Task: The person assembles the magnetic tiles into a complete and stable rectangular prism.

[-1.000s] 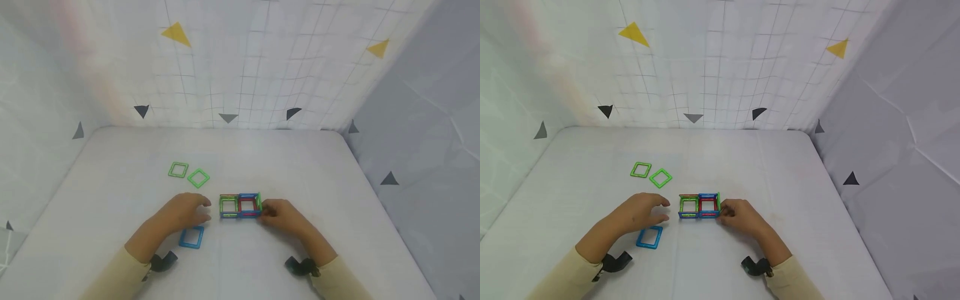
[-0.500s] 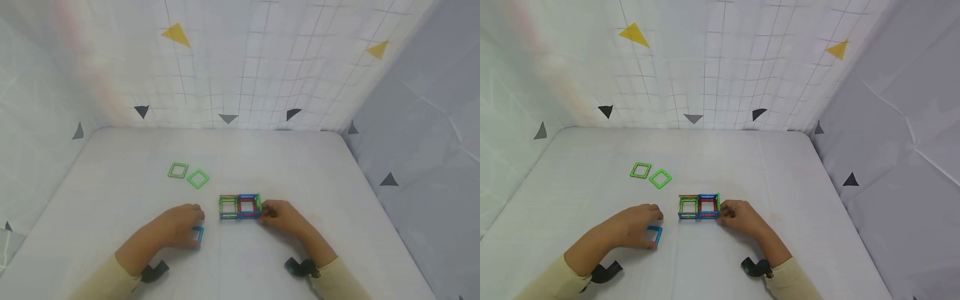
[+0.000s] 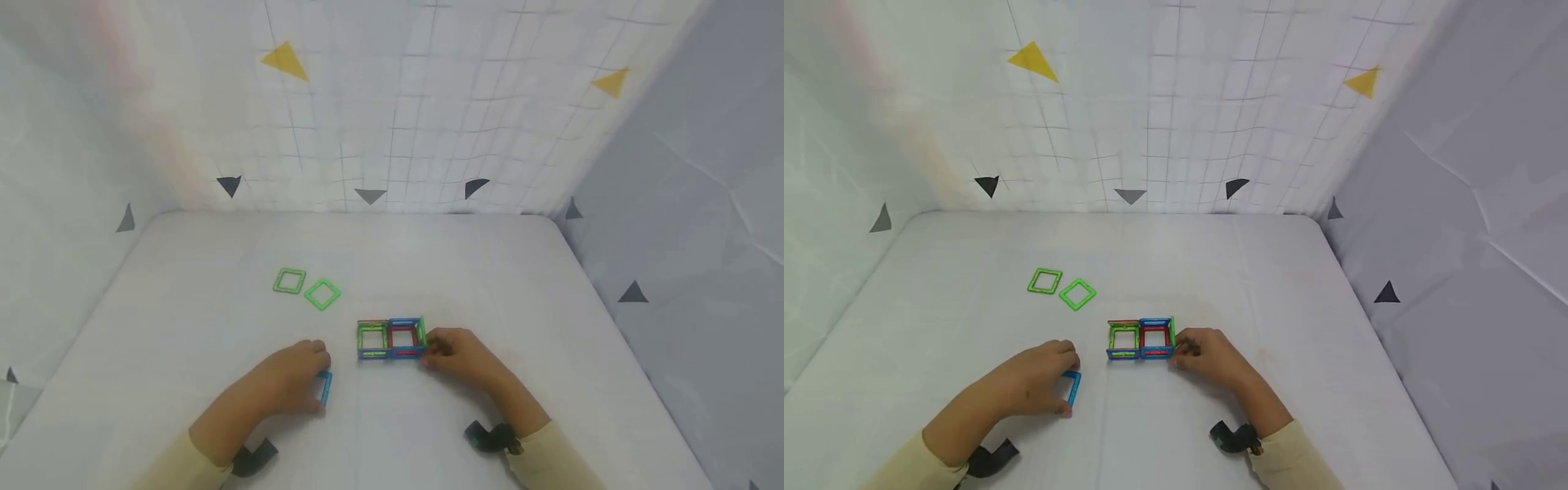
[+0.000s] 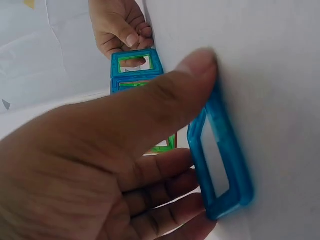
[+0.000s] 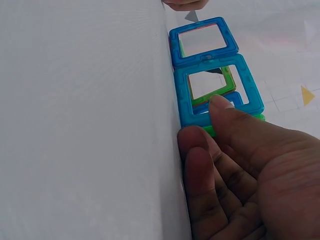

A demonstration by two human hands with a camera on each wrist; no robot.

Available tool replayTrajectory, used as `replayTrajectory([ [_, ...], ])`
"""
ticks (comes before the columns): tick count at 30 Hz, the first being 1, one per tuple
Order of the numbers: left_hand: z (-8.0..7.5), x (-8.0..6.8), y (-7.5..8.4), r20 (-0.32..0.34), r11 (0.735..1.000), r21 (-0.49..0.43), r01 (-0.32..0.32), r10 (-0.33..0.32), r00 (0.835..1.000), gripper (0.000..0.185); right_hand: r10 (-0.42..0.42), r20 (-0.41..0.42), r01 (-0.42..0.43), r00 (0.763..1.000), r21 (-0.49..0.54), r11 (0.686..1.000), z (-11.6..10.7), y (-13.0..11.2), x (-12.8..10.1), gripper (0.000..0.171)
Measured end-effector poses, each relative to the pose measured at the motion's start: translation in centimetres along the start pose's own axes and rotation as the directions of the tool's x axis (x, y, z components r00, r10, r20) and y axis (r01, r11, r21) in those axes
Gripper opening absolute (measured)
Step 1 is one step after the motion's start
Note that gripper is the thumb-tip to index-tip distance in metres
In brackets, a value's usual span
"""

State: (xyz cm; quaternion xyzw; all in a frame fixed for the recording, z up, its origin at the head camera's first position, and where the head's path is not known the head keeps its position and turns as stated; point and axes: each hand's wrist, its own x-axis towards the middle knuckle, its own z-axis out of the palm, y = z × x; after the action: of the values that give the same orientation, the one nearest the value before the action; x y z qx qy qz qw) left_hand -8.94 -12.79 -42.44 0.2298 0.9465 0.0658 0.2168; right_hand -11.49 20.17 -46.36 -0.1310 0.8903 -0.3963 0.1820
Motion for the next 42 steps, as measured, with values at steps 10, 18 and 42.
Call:
replayTrajectory([
  [10, 0.6, -0.1, 0.1, -0.023, 1.0, -0.024, 0.02, -0.02, 1.0, 0.057, -0.032, -0.012, 0.032, 0.999, 0.017, 0.999, 0.2, 0.3, -0.2, 0.018],
  [18, 0.6, -0.2, 0.0, -0.067, 0.99, -0.138, 0.016, -0.025, 0.997, 0.057, -0.036, -0.033, 0.037, 0.999, 0.008, 0.999, 0.4, 0.3, -0.2, 0.017],
  [42, 0.0, 1.2, -0.4, -0.212, 0.954, -0.297, 0.033, -0.1, 0.972, 0.061, -0.045, -0.036, 0.045, 0.998, -0.005, 0.999, 0.3, 0.1, -0.1, 0.02],
])
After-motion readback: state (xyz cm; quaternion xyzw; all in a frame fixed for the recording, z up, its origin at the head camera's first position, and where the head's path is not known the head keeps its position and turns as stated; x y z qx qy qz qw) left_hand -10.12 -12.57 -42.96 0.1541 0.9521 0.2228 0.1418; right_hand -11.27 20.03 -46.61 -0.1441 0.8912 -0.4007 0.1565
